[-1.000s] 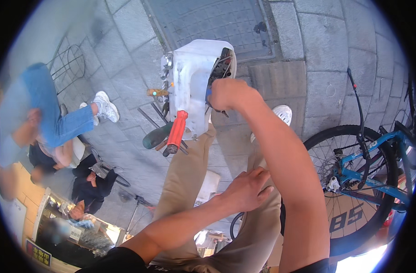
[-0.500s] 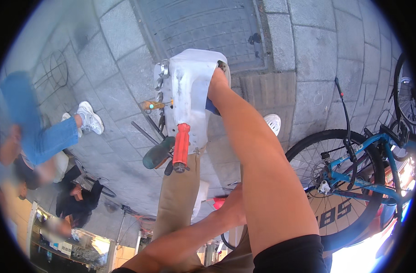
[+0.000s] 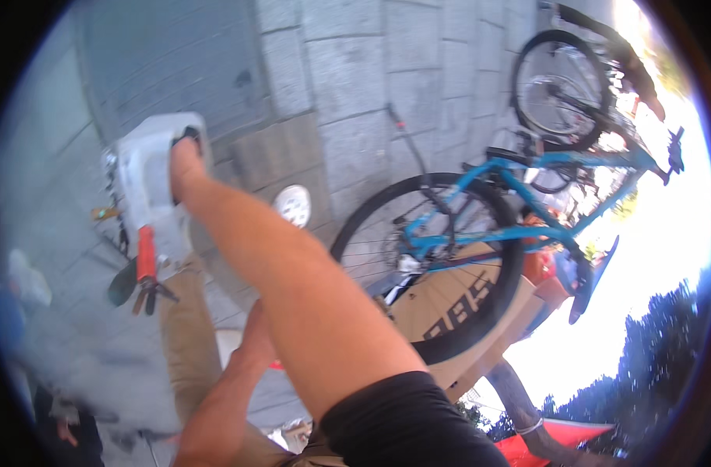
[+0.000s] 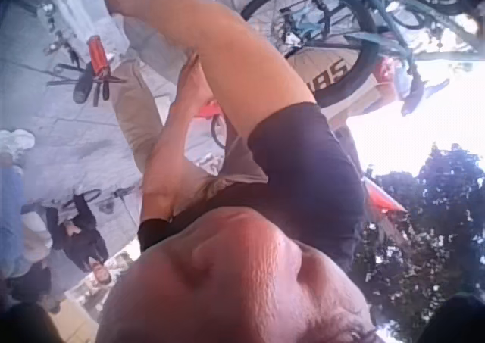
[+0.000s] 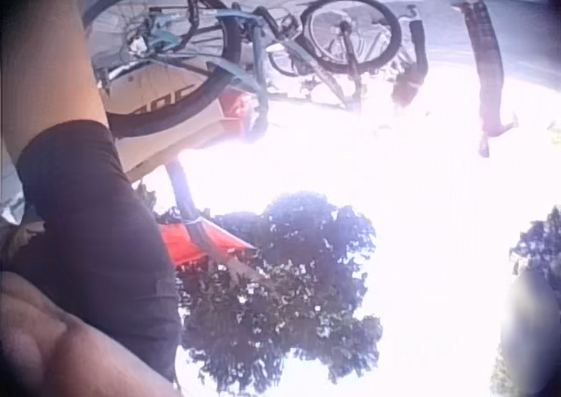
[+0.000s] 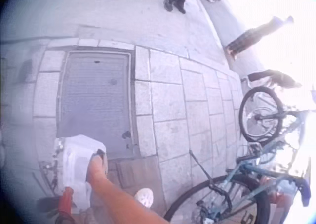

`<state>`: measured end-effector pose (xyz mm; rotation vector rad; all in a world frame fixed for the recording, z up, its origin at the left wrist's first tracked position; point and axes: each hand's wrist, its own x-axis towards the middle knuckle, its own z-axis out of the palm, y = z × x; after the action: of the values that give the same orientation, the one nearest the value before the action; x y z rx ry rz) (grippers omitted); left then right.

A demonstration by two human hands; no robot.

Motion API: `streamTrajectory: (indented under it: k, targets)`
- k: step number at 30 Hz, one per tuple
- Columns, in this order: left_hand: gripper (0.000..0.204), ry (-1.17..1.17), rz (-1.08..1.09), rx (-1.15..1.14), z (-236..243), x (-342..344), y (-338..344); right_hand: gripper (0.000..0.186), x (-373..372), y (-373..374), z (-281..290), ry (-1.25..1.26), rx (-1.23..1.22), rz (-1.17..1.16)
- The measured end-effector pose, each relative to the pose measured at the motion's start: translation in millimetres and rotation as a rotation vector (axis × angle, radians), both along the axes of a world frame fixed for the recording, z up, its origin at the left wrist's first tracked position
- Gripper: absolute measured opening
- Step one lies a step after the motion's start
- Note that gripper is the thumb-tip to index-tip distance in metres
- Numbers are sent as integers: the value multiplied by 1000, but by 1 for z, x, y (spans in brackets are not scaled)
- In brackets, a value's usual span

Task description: The person works on a blue bicycle's handlebar area on a sidewalk, using an Allen key and pliers to adjust components and wrap or secure the handlebar tape. The person repeatedly reaches for tools and parts, manipulates the handlebar and brake levers, and repositions the bike as needed.

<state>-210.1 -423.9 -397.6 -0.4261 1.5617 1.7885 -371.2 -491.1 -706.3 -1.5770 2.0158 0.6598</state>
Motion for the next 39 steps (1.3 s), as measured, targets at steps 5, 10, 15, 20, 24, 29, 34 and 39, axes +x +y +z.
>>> streamTrajectory:
  k: [5, 10, 15, 20, 24, 29, 34, 39]
  targets:
    - [40, -16, -109, -171, -14, 35, -23, 34, 16, 3, 199, -330, -64, -576]
    - [33, -328, 434, -67, -25, 96, -32, 21, 65, 116, 351, -437, -100, -1031]
    - [28, -673, 914, 330, 97, 77, -61, 23, 139, 202, 494, -642, -143, -1123]
    - [26, -456, 560, 132, 185, 96, -59, 31, 158, 193, 621, -775, -191, -1155]
    - [31, -25, 271, -58, 276, 67, -32, 39, 161, 197, 643, -838, -363, -1316]
    - [32, 343, 21, -198, 338, 11, -44, 47, 167, 224, 687, -677, -718, -1571]
    - [32, 462, -96, -335, 291, -7, -103, 47, 212, 262, 780, -354, -1027, -1926]
    - [35, 6, 5, -687, 251, 34, -237, 44, 295, 323, 812, -104, -935, -2122]
